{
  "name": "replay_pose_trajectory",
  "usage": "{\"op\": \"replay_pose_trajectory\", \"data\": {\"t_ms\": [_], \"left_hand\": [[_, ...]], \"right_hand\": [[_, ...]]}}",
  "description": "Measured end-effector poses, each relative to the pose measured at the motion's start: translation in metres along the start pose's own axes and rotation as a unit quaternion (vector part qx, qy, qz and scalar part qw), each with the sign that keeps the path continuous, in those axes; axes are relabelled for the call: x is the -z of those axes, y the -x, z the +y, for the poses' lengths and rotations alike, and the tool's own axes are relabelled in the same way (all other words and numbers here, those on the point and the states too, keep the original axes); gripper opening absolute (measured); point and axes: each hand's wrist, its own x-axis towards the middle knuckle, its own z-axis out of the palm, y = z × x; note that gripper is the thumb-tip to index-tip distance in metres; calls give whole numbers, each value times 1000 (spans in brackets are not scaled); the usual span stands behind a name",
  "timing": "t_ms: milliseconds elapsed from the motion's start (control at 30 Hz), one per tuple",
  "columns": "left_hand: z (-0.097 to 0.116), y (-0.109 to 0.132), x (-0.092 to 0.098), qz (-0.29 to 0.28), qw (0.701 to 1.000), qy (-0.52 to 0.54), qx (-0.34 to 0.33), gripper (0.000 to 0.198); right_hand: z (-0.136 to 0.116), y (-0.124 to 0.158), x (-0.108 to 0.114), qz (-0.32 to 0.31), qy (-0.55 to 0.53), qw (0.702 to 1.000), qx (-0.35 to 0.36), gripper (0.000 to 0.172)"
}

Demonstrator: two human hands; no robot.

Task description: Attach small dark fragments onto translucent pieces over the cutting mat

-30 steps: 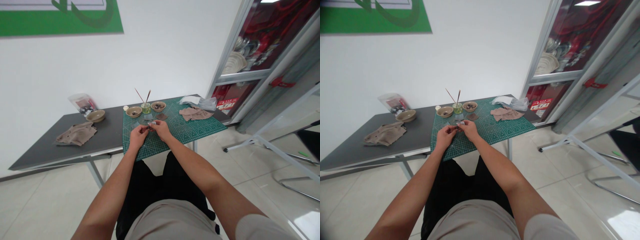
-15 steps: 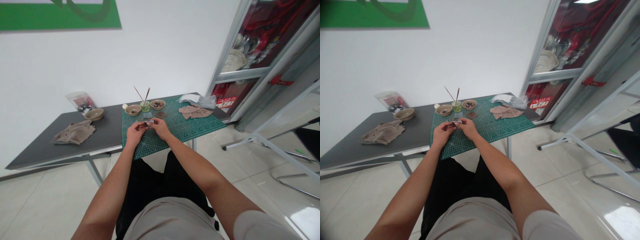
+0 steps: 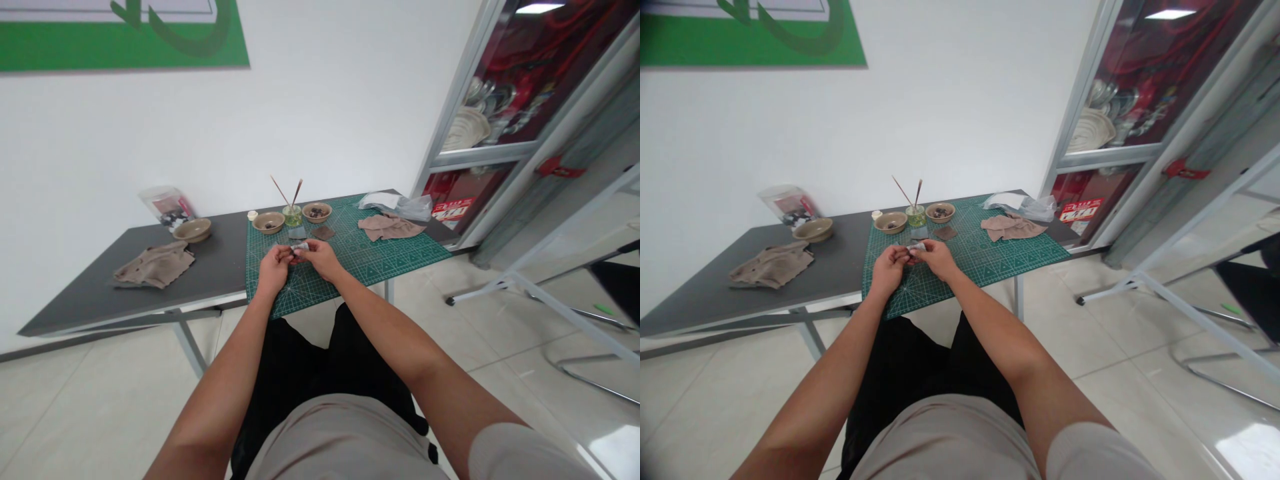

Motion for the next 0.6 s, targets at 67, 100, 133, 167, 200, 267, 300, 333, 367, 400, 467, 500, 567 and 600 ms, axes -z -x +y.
{"op": "replay_pose_trajectory", "data": {"t_ms": [67,100,133,167,200,267,300,333,367,400,467,500,567,600], "left_hand": [[0,0,-1,-6,1000,17,5,10],[0,0,-1,-8,1000,14,4,8],[0,1,-1,-8,1000,7,3,6],[1,1,-1,-7,1000,-2,3,6],[1,1,-2,-4,1000,-9,5,7],[1,1,-2,4,1000,-18,9,10],[1,1,-3,13,1000,-18,8,13],[1,1,-3,25,1000,-17,2,17],[0,1,-2,38,999,-21,-9,22],[0,1,-2,51,998,-31,-21,26],[-1,0,0,72,995,-63,-39,29],[-1,0,1,81,993,-77,-42,27],[-2,0,2,97,992,-76,-38,21],[-2,0,3,101,993,-58,-35,19]], "right_hand": [[1,0,1,-6,11,1000,-3,34],[2,-1,1,-5,17,1000,-4,34],[3,-1,2,0,25,1000,-4,34],[5,-2,2,10,34,999,-1,33],[7,-2,2,26,44,999,2,33],[10,-4,2,60,60,996,9,33],[11,-4,2,76,63,995,12,33],[12,-4,2,87,62,994,16,33],[12,-4,2,94,61,993,21,32],[11,-4,2,100,64,992,31,31],[10,-4,3,118,96,986,65,28],[9,-3,4,126,119,981,85,26],[7,-2,4,127,144,976,107,24],[6,-1,4,118,137,978,103,25]]}}
